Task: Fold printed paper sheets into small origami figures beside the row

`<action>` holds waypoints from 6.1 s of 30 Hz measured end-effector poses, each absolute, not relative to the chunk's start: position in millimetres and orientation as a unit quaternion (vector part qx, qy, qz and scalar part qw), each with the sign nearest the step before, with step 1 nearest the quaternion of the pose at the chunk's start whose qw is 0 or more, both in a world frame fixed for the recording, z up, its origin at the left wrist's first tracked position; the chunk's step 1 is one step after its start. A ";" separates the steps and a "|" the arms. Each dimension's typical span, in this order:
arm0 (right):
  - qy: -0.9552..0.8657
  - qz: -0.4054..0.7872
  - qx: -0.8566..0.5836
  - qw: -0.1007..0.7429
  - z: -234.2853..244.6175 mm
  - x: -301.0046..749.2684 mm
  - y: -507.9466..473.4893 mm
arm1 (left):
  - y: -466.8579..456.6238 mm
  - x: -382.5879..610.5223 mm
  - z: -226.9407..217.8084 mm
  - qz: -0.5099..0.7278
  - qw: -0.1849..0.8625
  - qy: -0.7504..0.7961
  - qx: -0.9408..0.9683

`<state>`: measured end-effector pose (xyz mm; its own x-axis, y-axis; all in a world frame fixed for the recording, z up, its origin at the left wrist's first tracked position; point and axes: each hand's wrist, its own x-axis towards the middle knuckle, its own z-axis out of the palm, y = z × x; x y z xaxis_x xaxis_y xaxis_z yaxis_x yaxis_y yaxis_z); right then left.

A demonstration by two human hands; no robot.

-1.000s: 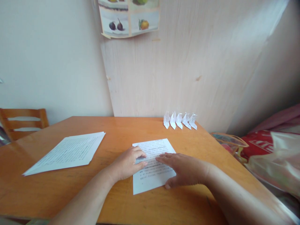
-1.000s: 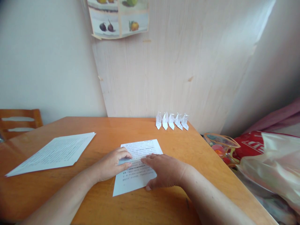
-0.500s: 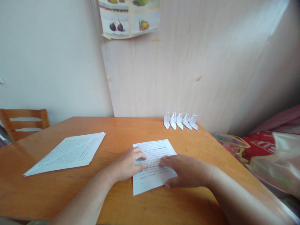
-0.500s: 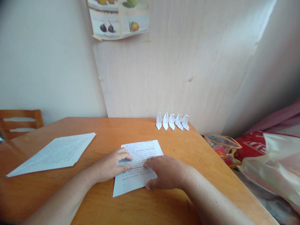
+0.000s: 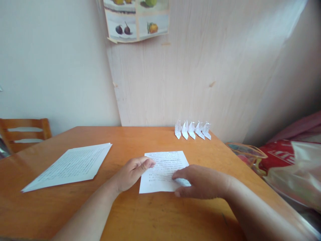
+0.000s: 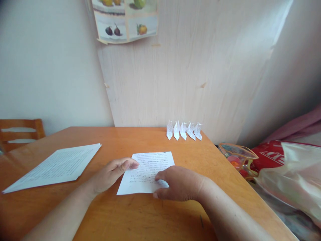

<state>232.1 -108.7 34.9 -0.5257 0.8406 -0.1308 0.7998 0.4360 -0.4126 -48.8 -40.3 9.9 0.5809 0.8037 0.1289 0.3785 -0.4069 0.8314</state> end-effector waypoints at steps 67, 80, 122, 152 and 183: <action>-0.855 -0.057 -0.512 0.055 24.2 196.7 -111.0 | -13.2 -34.3 -31.8 0.465 0.152 0.483 0.726; -0.851 -0.021 -0.521 0.072 11.6 195.7 -111.6 | -37.1 -13.0 16.7 0.183 0.128 0.289 0.931; -0.834 -0.082 -0.538 0.093 -20.5 196.2 -103.3 | -36.9 -21.2 -34.0 0.157 0.028 0.271 0.949; -0.832 0.000 -0.550 0.064 -15.3 200.0 -103.5 | -43.8 -19.3 -24.6 0.112 0.008 0.279 0.954; -0.775 0.236 -0.583 -0.058 34.5 192.7 -111.9 | -42.2 -29.6 -23.7 0.042 0.087 0.307 0.947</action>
